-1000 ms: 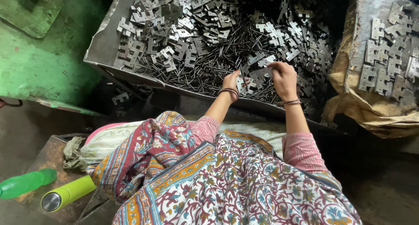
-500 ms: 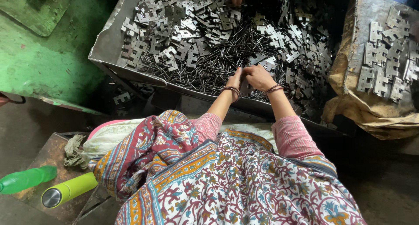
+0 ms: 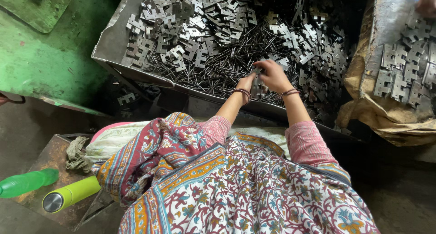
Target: The person sits on the floor and sorts small metal parts from a large bin, picking them up by hand and placing them into a separate pile. The task involves repetitive handling of metal pieces in a workshop setting.
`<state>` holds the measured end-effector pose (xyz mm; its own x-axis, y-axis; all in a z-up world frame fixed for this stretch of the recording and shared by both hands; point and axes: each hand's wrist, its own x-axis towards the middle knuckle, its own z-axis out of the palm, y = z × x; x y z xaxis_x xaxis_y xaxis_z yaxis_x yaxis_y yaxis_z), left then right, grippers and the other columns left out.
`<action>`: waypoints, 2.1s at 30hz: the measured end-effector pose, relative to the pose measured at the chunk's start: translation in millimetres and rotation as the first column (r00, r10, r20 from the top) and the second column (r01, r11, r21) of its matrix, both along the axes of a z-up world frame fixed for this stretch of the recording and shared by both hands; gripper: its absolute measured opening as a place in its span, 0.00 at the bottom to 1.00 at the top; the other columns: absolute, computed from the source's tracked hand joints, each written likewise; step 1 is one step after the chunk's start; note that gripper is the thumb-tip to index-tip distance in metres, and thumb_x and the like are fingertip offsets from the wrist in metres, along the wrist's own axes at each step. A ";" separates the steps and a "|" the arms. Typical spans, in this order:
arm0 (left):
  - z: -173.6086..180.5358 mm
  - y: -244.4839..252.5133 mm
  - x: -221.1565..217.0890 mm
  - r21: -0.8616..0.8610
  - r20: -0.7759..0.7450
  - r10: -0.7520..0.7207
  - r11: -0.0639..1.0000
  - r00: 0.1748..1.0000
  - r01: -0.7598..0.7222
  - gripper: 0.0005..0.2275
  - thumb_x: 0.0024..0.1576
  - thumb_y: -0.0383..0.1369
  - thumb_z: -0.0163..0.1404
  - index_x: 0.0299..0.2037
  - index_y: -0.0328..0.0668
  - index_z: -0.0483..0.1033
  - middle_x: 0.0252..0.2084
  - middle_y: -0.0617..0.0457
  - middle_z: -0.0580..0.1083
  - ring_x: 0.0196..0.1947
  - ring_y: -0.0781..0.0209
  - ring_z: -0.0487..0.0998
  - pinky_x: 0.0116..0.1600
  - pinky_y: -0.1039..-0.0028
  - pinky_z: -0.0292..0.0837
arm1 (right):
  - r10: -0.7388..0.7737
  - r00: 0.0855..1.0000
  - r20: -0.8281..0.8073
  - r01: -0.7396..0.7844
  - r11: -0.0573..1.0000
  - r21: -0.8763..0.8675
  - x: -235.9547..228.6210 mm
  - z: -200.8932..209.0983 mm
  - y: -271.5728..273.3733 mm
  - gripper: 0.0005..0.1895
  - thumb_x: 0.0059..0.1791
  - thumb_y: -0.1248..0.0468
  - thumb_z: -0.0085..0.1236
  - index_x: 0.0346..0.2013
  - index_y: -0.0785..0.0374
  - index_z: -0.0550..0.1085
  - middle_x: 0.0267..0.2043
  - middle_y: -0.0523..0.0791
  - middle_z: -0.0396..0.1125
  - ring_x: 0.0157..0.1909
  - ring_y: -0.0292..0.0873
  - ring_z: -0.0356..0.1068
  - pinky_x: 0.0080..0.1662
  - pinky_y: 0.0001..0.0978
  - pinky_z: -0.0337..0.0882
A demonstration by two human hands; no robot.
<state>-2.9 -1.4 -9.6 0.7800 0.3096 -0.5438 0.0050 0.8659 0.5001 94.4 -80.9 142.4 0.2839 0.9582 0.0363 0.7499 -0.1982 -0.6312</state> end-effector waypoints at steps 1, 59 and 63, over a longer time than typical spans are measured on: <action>-1.9 0.3 0.8 0.010 0.025 -0.009 1.000 1.000 0.009 0.14 0.63 0.39 0.43 0.50 0.39 0.72 0.34 0.46 0.79 0.28 0.45 0.84 0.30 0.53 0.80 | -0.054 0.998 -0.039 0.056 0.997 0.058 1.0 -0.2 -2.4 0.21 0.45 0.71 0.54 0.53 0.63 0.77 0.49 0.51 0.71 0.50 0.49 0.73 0.51 0.36 0.73; 112.3 -59.3 -37.9 0.922 -0.325 0.261 -0.127 0.909 0.366 0.16 0.64 0.41 0.43 0.60 0.52 0.75 0.36 0.41 0.79 0.36 0.40 0.80 0.39 0.52 0.74 | -0.493 0.803 -0.333 0.583 0.767 0.269 48.1 37.3 -110.5 0.20 0.44 0.62 0.65 0.50 0.64 0.80 0.43 0.48 0.77 0.37 0.39 0.76 0.38 0.30 0.75; 131.2 -68.0 -35.7 0.873 -0.355 0.247 -0.256 0.902 0.414 0.12 0.64 0.41 0.45 0.53 0.54 0.77 0.36 0.46 0.79 0.36 0.45 0.80 0.39 0.56 0.75 | -0.598 0.779 -0.190 0.620 0.689 0.375 137.4 71.4 -140.2 0.11 0.51 0.62 0.62 0.46 0.61 0.83 0.39 0.45 0.78 0.35 0.31 0.72 0.34 0.25 0.72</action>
